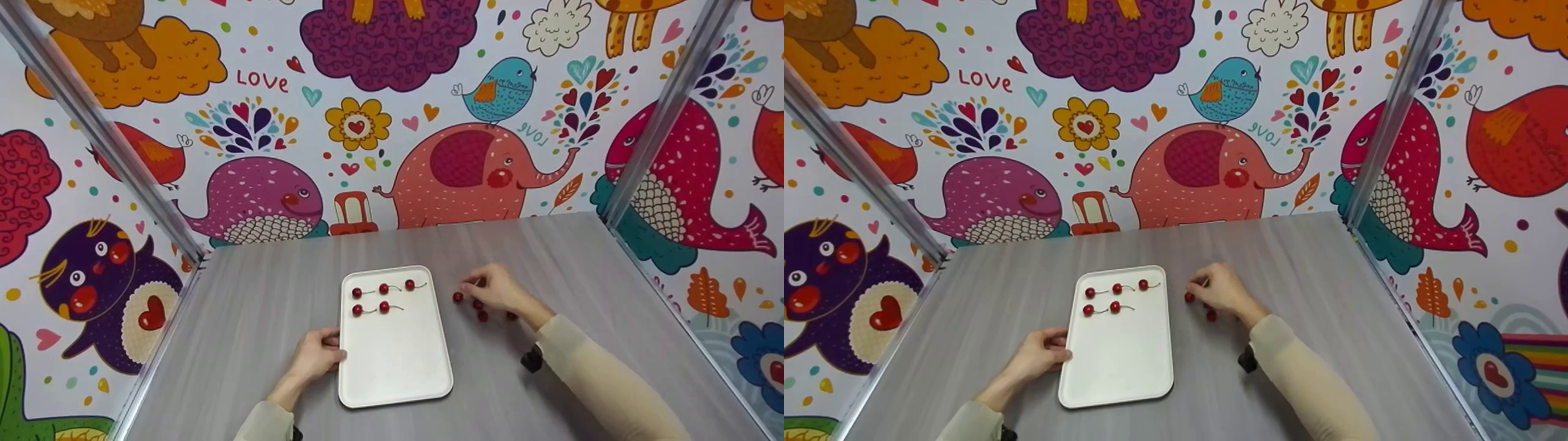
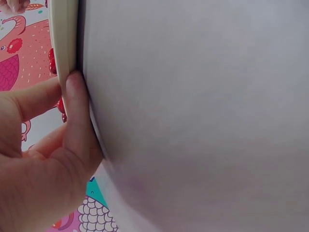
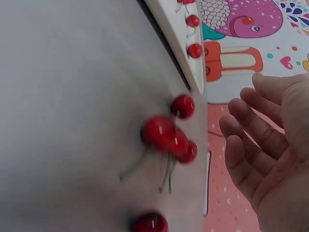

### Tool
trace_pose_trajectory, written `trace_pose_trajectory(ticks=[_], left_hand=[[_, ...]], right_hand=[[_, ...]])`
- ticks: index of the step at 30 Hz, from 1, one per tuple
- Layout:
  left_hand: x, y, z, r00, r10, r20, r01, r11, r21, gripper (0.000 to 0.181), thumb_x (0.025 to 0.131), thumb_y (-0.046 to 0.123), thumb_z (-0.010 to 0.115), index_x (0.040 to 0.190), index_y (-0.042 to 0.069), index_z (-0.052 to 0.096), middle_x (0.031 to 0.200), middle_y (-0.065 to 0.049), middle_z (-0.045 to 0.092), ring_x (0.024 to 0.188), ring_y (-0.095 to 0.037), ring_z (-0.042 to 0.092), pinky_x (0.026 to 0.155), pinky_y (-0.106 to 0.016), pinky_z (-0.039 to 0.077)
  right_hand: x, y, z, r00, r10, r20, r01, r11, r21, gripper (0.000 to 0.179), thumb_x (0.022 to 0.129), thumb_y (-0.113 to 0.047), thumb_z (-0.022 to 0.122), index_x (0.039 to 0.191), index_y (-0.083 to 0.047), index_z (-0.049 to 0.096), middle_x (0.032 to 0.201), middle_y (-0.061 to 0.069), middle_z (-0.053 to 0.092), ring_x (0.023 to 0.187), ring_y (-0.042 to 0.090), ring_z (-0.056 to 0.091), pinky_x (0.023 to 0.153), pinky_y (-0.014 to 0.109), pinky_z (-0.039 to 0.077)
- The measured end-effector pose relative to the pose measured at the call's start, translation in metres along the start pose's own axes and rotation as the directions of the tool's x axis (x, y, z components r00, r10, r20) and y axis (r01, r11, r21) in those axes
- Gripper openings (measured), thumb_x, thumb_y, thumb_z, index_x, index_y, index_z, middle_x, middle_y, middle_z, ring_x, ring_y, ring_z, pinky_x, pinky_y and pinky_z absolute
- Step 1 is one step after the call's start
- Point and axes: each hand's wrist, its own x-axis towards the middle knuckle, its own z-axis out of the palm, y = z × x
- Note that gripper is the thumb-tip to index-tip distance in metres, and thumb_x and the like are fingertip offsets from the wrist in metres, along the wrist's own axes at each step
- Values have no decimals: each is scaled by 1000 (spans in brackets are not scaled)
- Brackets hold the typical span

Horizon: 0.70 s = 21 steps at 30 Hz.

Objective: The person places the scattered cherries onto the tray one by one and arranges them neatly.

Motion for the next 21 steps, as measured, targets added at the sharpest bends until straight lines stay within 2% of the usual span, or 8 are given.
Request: trace_pose_trajectory(ticks=[6,12,21], left_hand=[[0,-1,0,1000,5,3,-5,1000,-4,60,86,-11,74,145,-18,63,108,-21,72,88,-17,71,71,-32,68],[-1,0,-1,1000,7,2,-7,1000,-1,60,86,-10,74,144,-19,62,109,-21,72,88,-17,71,72,-32,68],[0,0,-1,1000,10,2,-10,1000,9,59,87,-9,75,144,-18,63,109,-21,73,89,-17,72,72,-32,68]], right_hand=[[-19,14,-18,999,39,0,-39,999,-27,16,103,-14,80,109,-2,88,94,11,84,73,12,60,60,20,47],[-44,36,-26,998,46,-50,-49,998,-50,15,102,-11,81,108,0,87,93,12,83,70,4,58,60,20,49],[-75,61,-36,991,71,-111,-82,991,-101,14,96,-5,79,107,-2,88,96,10,85,77,0,59,68,21,50]])
